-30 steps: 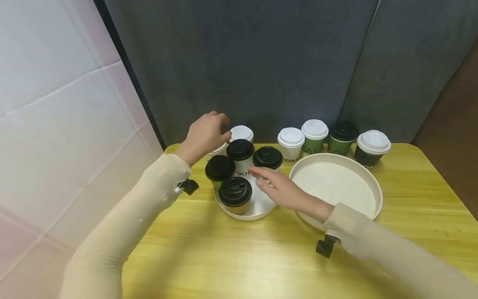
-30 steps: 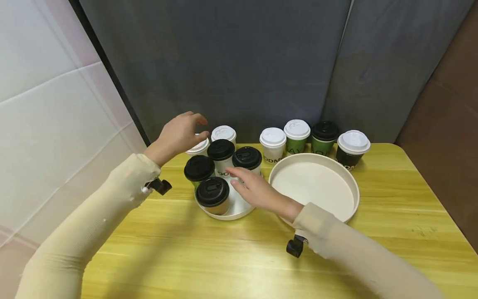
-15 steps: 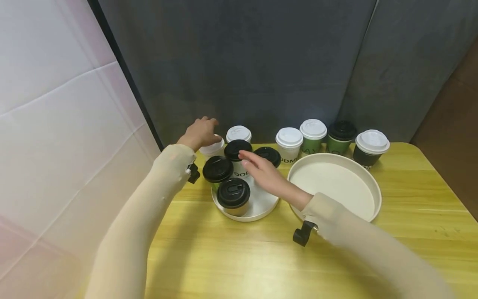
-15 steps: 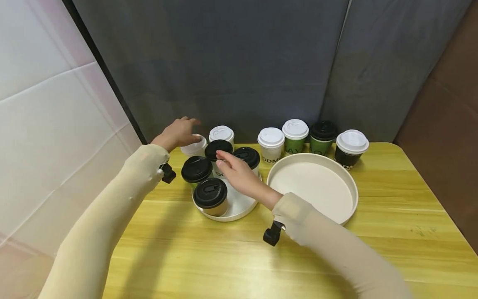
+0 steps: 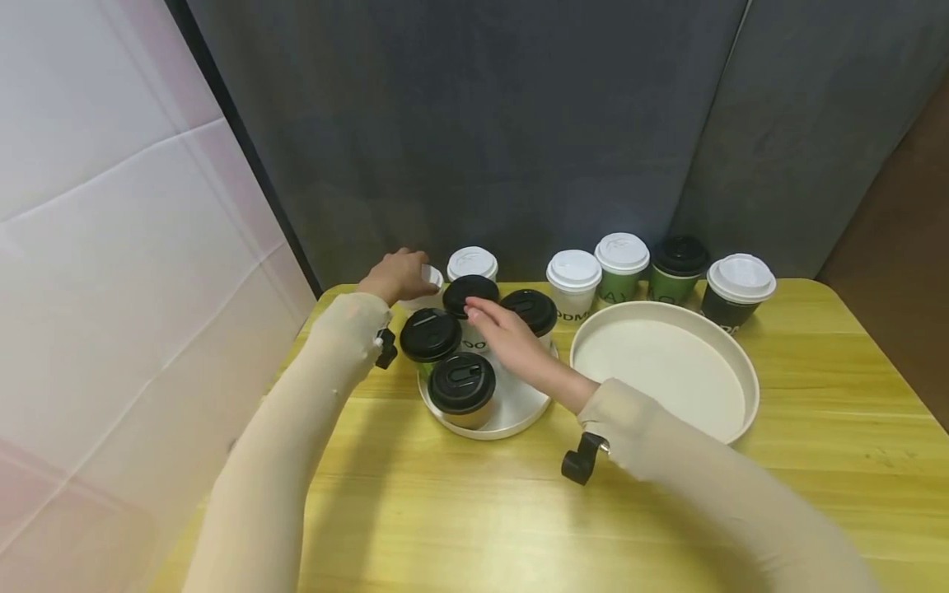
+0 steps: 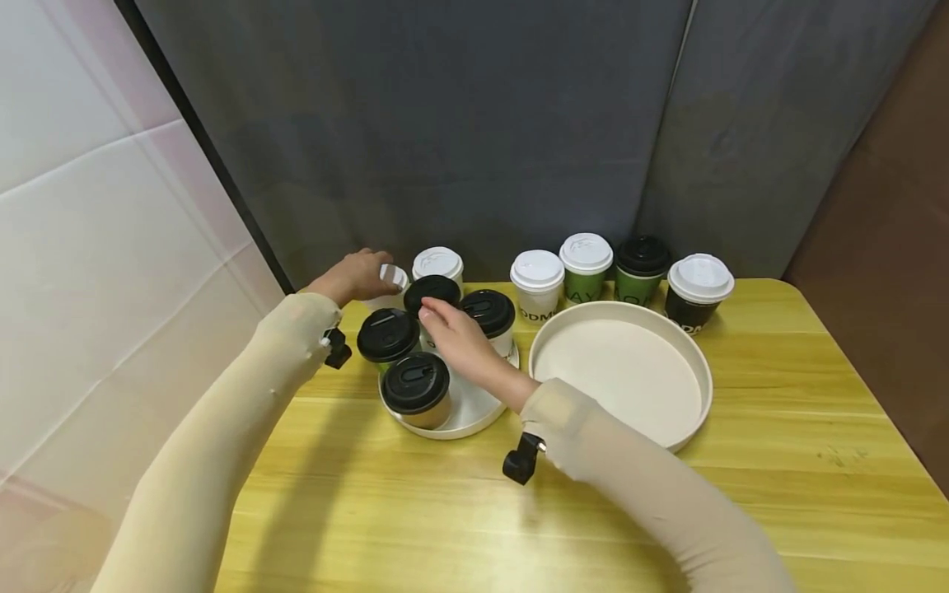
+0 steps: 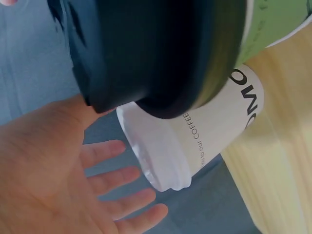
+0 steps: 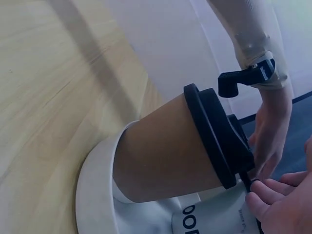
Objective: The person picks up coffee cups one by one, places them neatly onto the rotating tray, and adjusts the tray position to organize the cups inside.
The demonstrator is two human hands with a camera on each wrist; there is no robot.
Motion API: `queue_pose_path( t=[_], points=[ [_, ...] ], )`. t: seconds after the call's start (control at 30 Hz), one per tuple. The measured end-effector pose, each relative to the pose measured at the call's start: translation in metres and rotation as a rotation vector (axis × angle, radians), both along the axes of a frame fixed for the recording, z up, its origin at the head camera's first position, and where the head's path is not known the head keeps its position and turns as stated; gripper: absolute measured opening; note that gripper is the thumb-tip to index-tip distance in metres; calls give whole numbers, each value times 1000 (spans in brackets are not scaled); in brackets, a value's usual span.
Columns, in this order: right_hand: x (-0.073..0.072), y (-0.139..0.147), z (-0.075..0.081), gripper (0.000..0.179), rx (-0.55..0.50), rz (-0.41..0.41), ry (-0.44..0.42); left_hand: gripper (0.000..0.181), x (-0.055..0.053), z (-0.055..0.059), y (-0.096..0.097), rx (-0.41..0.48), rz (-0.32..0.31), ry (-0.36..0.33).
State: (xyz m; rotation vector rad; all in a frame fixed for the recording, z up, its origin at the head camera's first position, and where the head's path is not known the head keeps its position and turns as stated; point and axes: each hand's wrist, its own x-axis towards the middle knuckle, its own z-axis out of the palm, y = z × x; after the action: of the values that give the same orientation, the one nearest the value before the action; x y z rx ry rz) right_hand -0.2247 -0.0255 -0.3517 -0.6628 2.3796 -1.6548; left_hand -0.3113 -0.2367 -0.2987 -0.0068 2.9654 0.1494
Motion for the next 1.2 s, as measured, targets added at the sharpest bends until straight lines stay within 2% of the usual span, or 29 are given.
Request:
queue_pose_path(
  t=[0.3, 0.6, 0.77, 1.03, 1.2],
  points=[
    [4, -1, -7, 48, 27, -7, 20, 64, -1, -4, -1, -25, -23, -14],
    [6, -2, -11, 47, 27, -18, 23, 70, -2, -9, -2, -3, -30, 18],
    [9, -3, -11, 47, 34, -11, 19, 67, 0, -11, -4, -8, -39, 32],
    [8, -6, -12, 47, 14, -6, 17, 60, 5, -5, -10, -47, -40, 43],
    [6, -7, -9, 46, -11, -2, 40, 57, 7, 6, -12, -57, -42, 83]
  ],
)
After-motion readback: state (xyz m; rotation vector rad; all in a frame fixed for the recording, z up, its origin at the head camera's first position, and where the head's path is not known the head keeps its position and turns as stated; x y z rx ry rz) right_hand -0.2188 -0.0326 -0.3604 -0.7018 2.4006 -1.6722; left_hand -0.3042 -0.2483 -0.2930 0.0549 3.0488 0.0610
